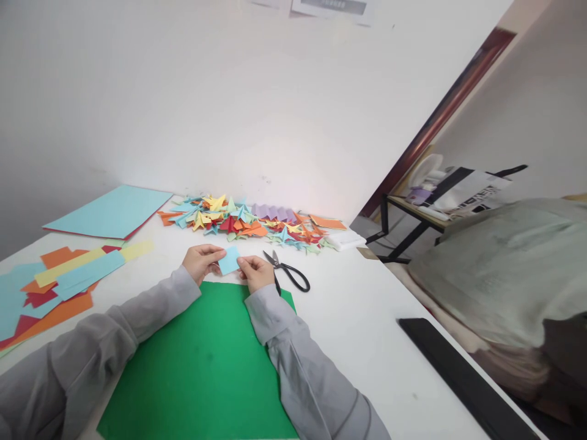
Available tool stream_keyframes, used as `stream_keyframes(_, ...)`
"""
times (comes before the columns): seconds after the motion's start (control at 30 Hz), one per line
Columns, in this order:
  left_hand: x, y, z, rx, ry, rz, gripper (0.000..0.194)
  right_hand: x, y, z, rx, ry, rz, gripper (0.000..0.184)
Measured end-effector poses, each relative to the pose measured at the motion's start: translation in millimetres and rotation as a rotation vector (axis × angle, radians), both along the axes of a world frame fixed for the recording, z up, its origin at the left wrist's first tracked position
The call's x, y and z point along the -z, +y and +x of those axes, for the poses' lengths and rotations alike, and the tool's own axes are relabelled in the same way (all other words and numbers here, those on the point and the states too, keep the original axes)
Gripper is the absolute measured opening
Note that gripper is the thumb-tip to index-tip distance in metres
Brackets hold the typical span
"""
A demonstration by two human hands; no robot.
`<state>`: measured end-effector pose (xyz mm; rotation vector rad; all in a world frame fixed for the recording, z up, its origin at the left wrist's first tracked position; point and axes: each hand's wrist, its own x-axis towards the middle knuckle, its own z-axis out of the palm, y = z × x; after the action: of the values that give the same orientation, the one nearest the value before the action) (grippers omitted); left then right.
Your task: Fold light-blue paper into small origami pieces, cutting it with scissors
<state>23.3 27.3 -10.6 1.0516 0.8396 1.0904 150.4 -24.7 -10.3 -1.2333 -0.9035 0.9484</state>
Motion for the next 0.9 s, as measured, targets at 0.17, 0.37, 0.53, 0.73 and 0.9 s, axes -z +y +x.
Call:
stream_keyframes(0.17,-1.8,-5.4,0.4,0.160,0.116,0.105,0.053,1.9,1.0,0.8,0.015,0.007,0.020,0.029)
stream_keyframes(0.37,-6.7,-9.7,0.0,0.189,0.176,0.112,0.043,0.3,0.1,-2.2,0.005,0.014,-0.009,0.031)
stream_keyframes(0.53,-4.0,-6.7,-0.8,0.195,0.177,0.122,0.035,1.7,1.0,0.4,0.051,-0.018,0.008,0.029)
stream_keyframes(0.73,-2.9,-6.0,-1.4,0.203,0.181,0.109,0.031,6.0,2.5,3.5,0.083,-0.019,0.014,0.030)
stream_keyframes(0.9,-5.6,-9.7,-0.2,0.194,0.198,0.127,0.030,5.0,1.8,3.1,0.086,-0.020,0.019,0.030)
